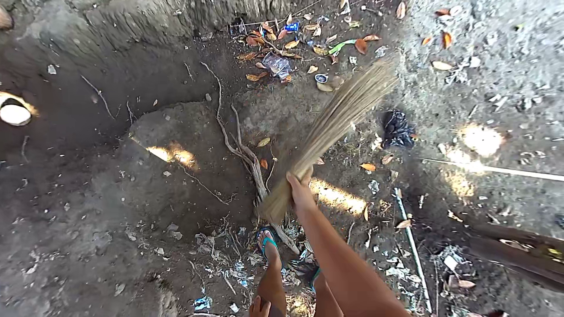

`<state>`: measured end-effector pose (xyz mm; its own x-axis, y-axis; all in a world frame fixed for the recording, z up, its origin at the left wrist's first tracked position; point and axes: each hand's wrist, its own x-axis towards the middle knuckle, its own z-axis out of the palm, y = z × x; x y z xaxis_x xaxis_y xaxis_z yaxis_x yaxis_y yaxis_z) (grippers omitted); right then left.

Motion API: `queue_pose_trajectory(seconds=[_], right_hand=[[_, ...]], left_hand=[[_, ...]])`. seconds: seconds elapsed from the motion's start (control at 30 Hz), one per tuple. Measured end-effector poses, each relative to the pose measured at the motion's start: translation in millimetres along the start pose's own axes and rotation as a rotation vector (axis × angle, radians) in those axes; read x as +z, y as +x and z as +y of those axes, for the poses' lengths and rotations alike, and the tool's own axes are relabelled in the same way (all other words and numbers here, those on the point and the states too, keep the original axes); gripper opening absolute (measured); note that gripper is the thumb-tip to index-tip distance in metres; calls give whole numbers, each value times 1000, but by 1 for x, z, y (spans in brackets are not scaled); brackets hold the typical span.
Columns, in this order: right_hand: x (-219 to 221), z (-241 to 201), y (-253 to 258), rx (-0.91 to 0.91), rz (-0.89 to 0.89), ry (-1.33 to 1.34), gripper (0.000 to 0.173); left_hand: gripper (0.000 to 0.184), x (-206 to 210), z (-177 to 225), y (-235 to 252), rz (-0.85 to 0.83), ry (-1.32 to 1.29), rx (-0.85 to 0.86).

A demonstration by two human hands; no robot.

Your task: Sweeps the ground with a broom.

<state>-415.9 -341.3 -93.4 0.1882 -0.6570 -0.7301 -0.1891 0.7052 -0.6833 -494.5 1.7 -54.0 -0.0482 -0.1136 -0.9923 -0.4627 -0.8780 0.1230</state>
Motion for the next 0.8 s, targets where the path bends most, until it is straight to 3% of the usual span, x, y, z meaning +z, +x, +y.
queue_pose_trajectory(seconds=[0.1, 0.17, 0.27, 0.43, 0.57, 0.7, 0.8], right_hand=[[-77, 18, -96, 192, -162, -47, 100], [-109, 41, -125, 341, -273, -94, 97], [-106, 55, -84, 400, -344, -302, 88], [-60, 41, -1, 128, -115, -322, 90], [-74, 49, -76, 149, -143, -215, 96], [-138, 63, -170, 399, -287, -82, 91], [-159, 83, -141, 495, -362, -246, 84]], left_hand=[[92, -6, 6, 0, -6, 9, 7], [93, -9, 6, 3, 4, 19, 20], [94, -14, 5, 3, 16, 15, 19], [91, -12, 4, 3, 19, 41, 11], [94, -10, 5, 3, 15, 59, -3], [94, -5, 11, 5, 27, 81, 3], [95, -5, 13, 7, 47, 94, 9]])
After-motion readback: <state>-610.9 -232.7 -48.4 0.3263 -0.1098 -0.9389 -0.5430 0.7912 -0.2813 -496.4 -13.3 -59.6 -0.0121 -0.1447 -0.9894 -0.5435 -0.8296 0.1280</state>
